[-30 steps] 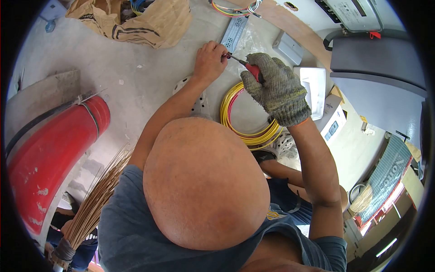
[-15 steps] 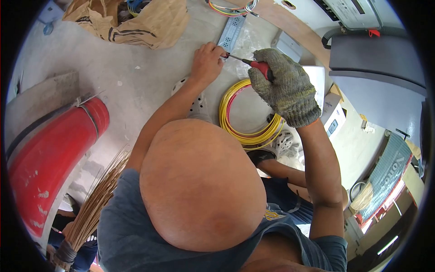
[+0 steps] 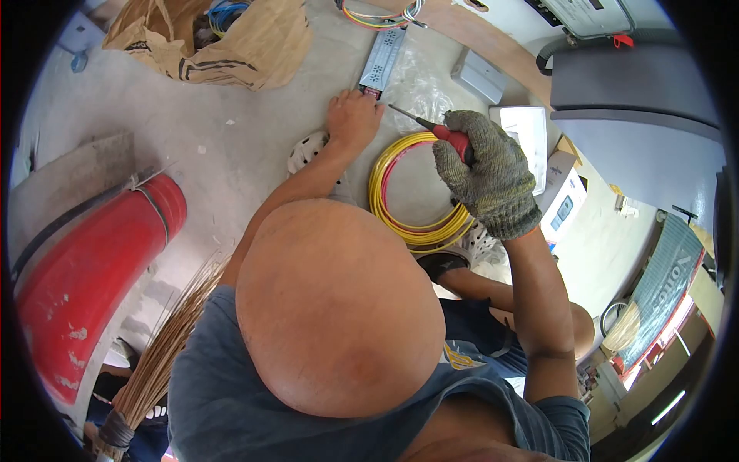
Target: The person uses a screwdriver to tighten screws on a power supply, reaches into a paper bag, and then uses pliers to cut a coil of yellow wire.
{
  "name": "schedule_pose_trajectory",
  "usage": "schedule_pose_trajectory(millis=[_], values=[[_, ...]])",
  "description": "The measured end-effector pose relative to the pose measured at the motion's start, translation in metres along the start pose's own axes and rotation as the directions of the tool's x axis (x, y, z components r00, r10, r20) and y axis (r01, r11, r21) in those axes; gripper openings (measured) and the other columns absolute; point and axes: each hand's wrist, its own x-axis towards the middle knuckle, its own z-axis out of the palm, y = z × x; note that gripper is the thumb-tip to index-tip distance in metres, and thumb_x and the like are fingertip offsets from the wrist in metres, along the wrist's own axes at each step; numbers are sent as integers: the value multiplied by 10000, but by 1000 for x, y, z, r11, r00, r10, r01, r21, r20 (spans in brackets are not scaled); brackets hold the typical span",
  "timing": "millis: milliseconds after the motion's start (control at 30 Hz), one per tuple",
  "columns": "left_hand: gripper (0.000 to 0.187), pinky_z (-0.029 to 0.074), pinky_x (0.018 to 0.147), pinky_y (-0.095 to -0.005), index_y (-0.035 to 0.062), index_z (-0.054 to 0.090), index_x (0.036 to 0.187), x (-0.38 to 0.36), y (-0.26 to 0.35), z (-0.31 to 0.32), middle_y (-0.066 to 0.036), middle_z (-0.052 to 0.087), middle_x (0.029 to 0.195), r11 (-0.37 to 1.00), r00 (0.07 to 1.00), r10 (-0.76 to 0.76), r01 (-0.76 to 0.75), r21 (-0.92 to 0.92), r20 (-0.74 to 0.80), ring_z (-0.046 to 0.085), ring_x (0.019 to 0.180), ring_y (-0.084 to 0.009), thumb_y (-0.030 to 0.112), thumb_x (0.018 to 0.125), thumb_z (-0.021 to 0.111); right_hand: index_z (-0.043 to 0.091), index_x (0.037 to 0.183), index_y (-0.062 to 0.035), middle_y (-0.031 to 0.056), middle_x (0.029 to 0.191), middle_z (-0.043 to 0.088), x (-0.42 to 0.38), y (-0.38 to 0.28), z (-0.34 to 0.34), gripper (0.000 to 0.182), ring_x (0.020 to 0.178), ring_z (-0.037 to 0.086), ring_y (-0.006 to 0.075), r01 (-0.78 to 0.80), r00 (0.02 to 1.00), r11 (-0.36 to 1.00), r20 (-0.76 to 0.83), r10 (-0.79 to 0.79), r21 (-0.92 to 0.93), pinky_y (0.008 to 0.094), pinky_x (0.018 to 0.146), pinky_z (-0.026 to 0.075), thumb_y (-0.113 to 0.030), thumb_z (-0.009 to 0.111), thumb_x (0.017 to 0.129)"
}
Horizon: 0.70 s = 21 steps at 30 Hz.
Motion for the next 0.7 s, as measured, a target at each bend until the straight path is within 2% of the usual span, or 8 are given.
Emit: schedule_pose_trajectory(millis=[100, 300, 367, 400, 467, 500, 567, 700], values=[[199, 484, 788, -448, 107, 733, 805, -1, -2, 7, -92, 664, 827, 1000, 1000, -17, 17, -14, -9, 629, 864, -302, 305, 789, 750, 640, 1124, -71, 158, 982, 696, -6, 5, 5, 343, 843, 703, 309, 83, 994, 996, -68, -84, -12, 381, 761, 555, -253, 745, 854], [115, 514, 698, -402, 103, 725, 868, -7, -3, -10, -91, 674, 821, 975, 999, -26, 18, -221, -33, 645, 781, -277, 180, 783, 734, 632, 1121, -64, 155, 1004, 699, -12, 5, 3, 329, 888, 703, 325, 9, 999, 998, -46, -6, 67, 390, 784, 556, -236, 738, 861], [101, 539, 691, -372, 57, 714, 863, -7, -2, -19, -101, 715, 860, 805, 975, -207, 215, -553, 78, 686, 759, -233, 108, 776, 730, 631, 1124, -66, 153, 1017, 699, -13, 4, 3, 330, 897, 702, 323, 11, 998, 998, -59, -6, 70, 389, 788, 555, -233, 739, 861], [101, 539, 691, -372, 57, 714, 863, -6, -5, -17, -101, 715, 860, 806, 975, -207, 215, -552, 78, 686, 759, -233, 108, 776, 730, 629, 1126, -67, 151, 1030, 699, -13, 4, 2, 331, 906, 701, 321, 14, 997, 998, -72, -9, 69, 389, 792, 555, -230, 740, 861], [114, 547, 619, -306, 34, 713, 923, -2, -12, -16, -82, 716, 855, 376, 822, -392, 553, -743, 413, 682, 687, -168, 64, 814, 720, 629, 1130, -70, 149, 1034, 697, -13, 4, 2, 339, 907, 699, 321, 52, 996, 997, -70, -48, 60, 392, 792, 555, -232, 744, 856], [114, 547, 619, -306, 34, 713, 923, -2, -13, -15, -82, 716, 855, 376, 822, -393, 553, -743, 413, 682, 687, -168, 64, 814, 720, 629, 1134, -72, 147, 1038, 695, -13, 4, 2, 347, 908, 696, 321, 91, 994, 995, -67, -87, 49, 396, 792, 555, -234, 749, 852], [116, 556, 624, -275, 9, 695, 978, 2, -12, -23, -64, 697, 851, 1, 722, -378, 626, -780, 579, 665, 714, -129, 41, 867, 702, 633, 1137, -79, 147, 1034, 692, -14, 2, 5, 353, 905, 692, 324, 94, 994, 995, -64, -92, 40, 398, 788, 556, -234, 755, 844], [113, 573, 645, -277, -6, 683, 998, 6, -10, -26, -71, 698, 860, -92, 676, -393, 645, -759, 623, 670, 716, -149, 32, 892, 684, 648, 1147, -97, 147, 1005, 685, -14, 9, 17, 371, 892, 682, 330, 219, 970, 975, -97, -221, -35, 398, 775, 557, -232, 769, 823]])
